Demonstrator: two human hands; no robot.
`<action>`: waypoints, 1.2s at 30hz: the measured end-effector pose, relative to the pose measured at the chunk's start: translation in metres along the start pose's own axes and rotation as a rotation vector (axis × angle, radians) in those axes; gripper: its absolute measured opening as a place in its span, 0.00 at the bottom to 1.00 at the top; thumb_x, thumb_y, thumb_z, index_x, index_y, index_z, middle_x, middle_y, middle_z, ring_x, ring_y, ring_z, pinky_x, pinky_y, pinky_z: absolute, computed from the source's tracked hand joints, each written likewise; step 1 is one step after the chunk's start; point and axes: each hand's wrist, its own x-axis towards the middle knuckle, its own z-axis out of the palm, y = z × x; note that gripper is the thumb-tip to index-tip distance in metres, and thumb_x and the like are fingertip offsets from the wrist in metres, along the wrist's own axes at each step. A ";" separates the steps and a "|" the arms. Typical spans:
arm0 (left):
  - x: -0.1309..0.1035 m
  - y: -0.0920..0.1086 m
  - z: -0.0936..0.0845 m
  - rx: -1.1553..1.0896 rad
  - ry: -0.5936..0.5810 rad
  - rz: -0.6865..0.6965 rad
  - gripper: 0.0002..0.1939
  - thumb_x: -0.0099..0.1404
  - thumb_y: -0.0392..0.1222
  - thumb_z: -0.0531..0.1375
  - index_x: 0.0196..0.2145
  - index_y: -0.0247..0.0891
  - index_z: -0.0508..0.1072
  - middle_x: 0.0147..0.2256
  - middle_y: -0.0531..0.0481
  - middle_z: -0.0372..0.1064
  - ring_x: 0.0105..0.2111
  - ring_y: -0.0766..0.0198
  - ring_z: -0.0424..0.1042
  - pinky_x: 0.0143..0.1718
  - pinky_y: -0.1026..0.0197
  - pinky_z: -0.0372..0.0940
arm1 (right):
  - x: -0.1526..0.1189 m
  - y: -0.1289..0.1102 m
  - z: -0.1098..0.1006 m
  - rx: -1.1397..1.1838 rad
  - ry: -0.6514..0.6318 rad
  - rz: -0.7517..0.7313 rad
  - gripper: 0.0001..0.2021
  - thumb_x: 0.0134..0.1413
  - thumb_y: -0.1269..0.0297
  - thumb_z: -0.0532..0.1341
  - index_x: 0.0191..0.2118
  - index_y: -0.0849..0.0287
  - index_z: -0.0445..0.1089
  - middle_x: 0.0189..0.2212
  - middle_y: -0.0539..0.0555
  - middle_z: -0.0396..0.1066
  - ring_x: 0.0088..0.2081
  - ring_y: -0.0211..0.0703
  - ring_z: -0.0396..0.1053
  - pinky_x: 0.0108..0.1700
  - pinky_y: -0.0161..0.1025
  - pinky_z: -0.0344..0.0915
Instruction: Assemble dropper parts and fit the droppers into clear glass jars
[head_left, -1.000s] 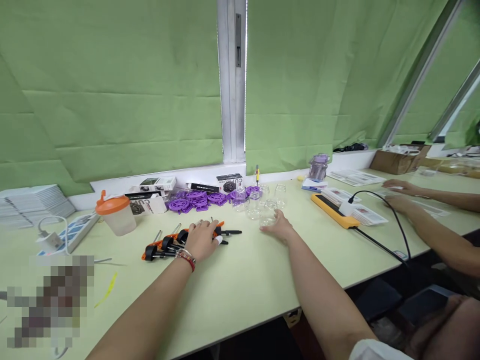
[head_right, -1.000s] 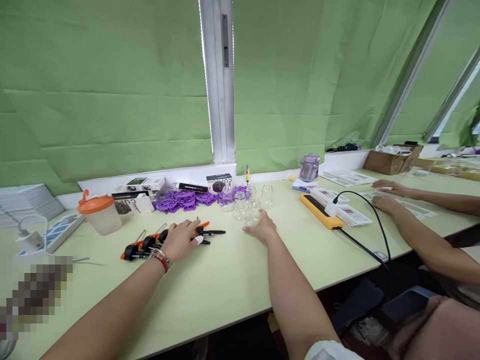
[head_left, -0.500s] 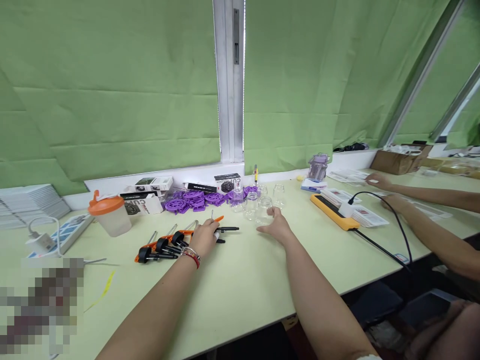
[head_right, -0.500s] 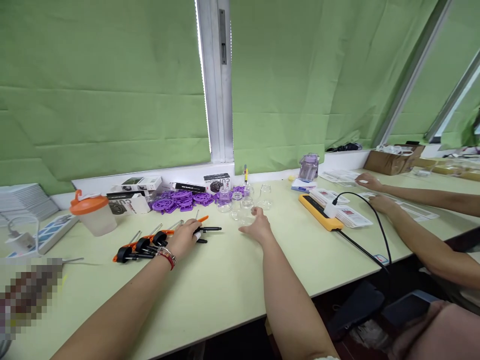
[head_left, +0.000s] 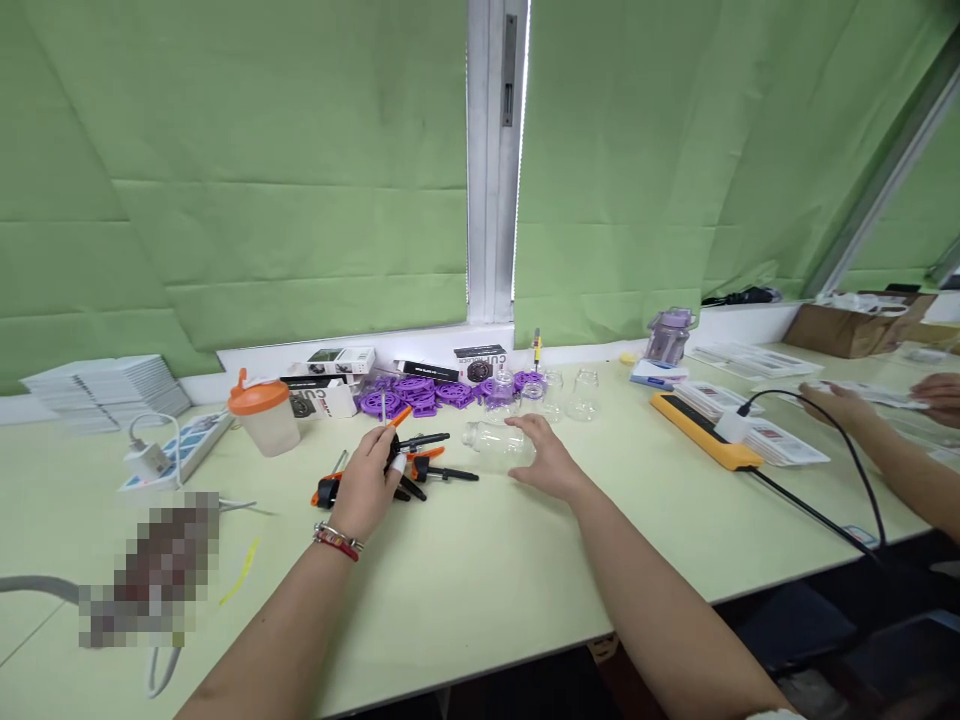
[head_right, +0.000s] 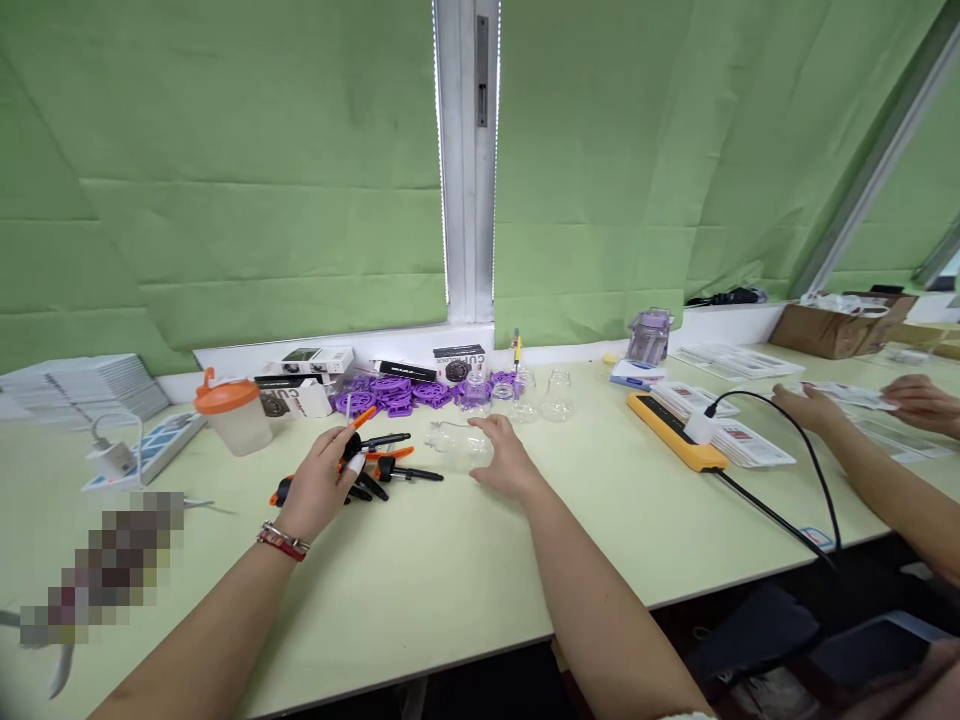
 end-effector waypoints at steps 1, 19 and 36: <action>-0.002 -0.002 0.000 -0.004 -0.005 -0.007 0.23 0.64 0.39 0.51 0.57 0.38 0.62 0.54 0.41 0.60 0.51 0.53 0.65 0.53 0.50 0.62 | 0.000 -0.004 0.003 -0.005 -0.009 -0.018 0.36 0.37 0.72 0.65 0.56 0.47 0.60 0.54 0.54 0.52 0.55 0.48 0.58 0.58 0.47 0.57; -0.015 0.016 0.002 -0.267 -0.190 0.168 0.26 0.61 0.32 0.51 0.58 0.43 0.61 0.56 0.42 0.60 0.57 0.53 0.59 0.57 0.45 0.57 | -0.009 -0.030 0.036 0.071 -0.120 -0.181 0.36 0.37 0.76 0.62 0.56 0.47 0.60 0.55 0.55 0.49 0.56 0.47 0.56 0.55 0.45 0.59; -0.014 0.033 -0.003 -1.359 -0.250 -0.751 0.16 0.54 0.50 0.65 0.33 0.36 0.69 0.26 0.51 0.67 0.24 0.65 0.66 0.29 0.57 0.66 | -0.009 -0.030 0.041 -0.022 0.023 -0.434 0.33 0.40 0.77 0.60 0.56 0.49 0.59 0.57 0.58 0.49 0.60 0.51 0.51 0.59 0.50 0.55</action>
